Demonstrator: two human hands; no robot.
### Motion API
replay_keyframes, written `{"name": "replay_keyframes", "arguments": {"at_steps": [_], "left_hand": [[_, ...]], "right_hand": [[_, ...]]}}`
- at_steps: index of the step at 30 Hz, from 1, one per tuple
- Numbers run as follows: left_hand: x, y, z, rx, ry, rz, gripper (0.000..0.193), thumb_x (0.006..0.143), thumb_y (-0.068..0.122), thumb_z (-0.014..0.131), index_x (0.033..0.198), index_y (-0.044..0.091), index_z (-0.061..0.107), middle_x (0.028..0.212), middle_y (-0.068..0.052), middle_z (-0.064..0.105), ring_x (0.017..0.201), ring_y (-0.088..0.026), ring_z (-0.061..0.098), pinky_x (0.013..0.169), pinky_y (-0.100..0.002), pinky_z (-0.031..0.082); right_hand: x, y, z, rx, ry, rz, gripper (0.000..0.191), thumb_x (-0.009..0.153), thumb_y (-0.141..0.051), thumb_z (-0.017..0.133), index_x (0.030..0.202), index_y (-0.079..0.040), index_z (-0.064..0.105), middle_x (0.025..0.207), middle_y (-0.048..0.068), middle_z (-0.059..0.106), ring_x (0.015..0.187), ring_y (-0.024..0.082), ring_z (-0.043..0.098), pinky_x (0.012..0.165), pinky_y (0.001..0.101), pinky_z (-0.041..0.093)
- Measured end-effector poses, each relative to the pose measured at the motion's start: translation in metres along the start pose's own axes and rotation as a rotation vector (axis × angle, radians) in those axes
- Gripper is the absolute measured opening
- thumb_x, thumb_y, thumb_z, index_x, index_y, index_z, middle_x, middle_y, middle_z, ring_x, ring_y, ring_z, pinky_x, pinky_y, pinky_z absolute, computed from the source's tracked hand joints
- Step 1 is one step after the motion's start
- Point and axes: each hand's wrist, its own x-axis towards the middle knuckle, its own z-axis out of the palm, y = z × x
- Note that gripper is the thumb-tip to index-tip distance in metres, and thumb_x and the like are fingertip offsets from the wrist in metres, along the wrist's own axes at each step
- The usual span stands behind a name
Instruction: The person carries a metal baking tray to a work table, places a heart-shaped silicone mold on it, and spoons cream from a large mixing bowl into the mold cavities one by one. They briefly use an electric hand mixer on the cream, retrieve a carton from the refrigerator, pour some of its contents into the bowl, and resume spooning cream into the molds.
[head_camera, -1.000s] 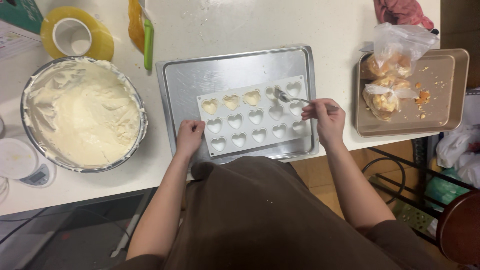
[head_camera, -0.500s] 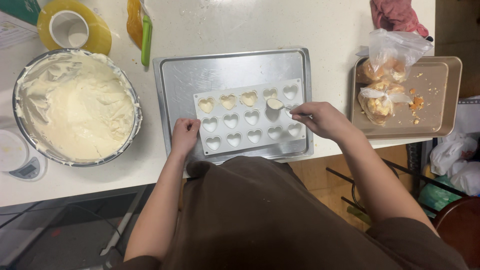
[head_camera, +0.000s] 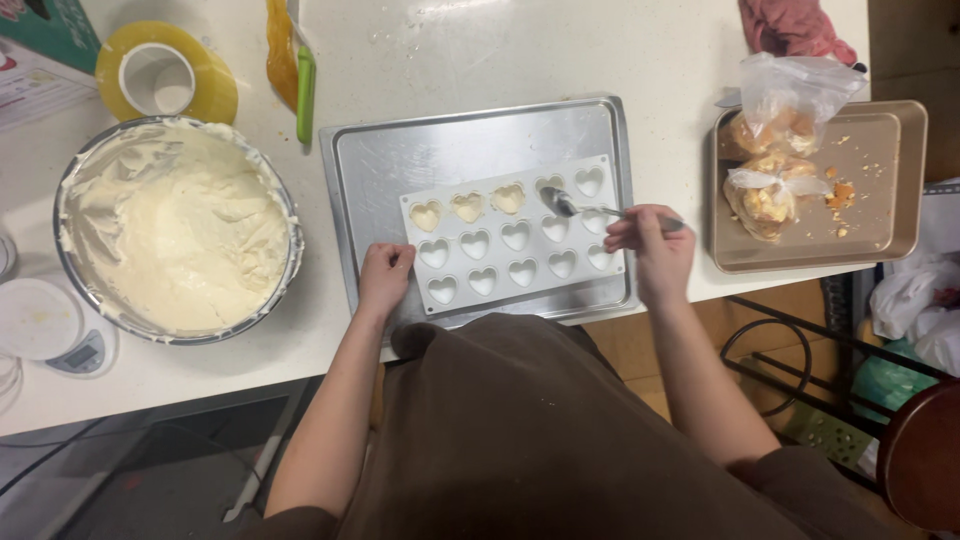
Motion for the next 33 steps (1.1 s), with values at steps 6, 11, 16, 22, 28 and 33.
{"name": "replay_keyframes", "arguments": {"at_steps": [6,11,16,22,28,33], "left_hand": [[-0.001,0.0,0.001,0.003,-0.009,0.01,0.03,0.095,0.031,0.069,0.096,0.003,0.076,0.106,-0.011,0.064,0.092,-0.024,0.065,0.085,-0.034,0.052],[-0.003,-0.001,0.001,-0.027,-0.034,0.004,0.029,0.095,0.031,0.069,0.095,0.002,0.075,0.107,-0.011,0.063,0.09,-0.022,0.066,0.084,-0.033,0.053],[-0.004,-0.002,0.001,-0.052,-0.054,-0.021,0.03,0.096,0.031,0.068,0.095,0.001,0.074,0.107,-0.011,0.063,0.087,-0.022,0.065,0.081,-0.033,0.053],[-0.004,-0.003,0.0,-0.045,-0.059,0.002,0.03,0.097,0.03,0.068,0.095,0.0,0.074,0.107,-0.011,0.063,0.087,-0.021,0.066,0.081,-0.033,0.054],[-0.005,0.0,-0.001,-0.06,-0.039,-0.033,0.03,0.096,0.029,0.069,0.094,-0.001,0.073,0.108,-0.011,0.062,0.087,-0.021,0.065,0.081,-0.033,0.053],[-0.005,0.002,-0.002,-0.049,-0.047,-0.037,0.03,0.096,0.029,0.068,0.094,-0.001,0.073,0.108,-0.01,0.063,0.086,-0.021,0.065,0.081,-0.032,0.053]], "right_hand": [[-0.005,0.0,0.051,-0.548,-0.246,-0.182,0.018,0.107,-0.01,0.06,0.108,0.004,0.069,0.089,0.014,0.075,0.079,0.02,0.075,0.072,0.0308,0.061],[-0.003,-0.013,0.086,-0.853,-0.325,-0.339,0.011,0.102,-0.009,0.066,0.104,0.0,0.072,0.09,0.012,0.074,0.08,0.022,0.074,0.069,0.0311,0.059],[-0.015,-0.018,0.099,-0.973,-0.488,-0.448,0.007,0.096,-0.009,0.072,0.101,-0.004,0.074,0.081,0.013,0.07,0.073,0.03,0.068,0.066,0.0372,0.053],[-0.015,-0.021,0.058,-0.887,-0.464,-0.346,0.01,0.099,-0.01,0.068,0.104,-0.004,0.074,0.09,0.011,0.076,0.078,0.021,0.074,0.068,0.0321,0.058],[0.016,0.023,0.035,-0.171,-0.122,-0.089,0.024,0.112,-0.017,0.055,0.115,0.004,0.065,0.099,0.018,0.074,0.087,0.025,0.074,0.079,0.0364,0.064],[0.017,0.049,0.044,0.047,-0.092,0.071,0.029,0.111,-0.023,0.055,0.116,0.003,0.064,0.1,0.019,0.074,0.086,0.026,0.074,0.076,0.0368,0.063]]}}
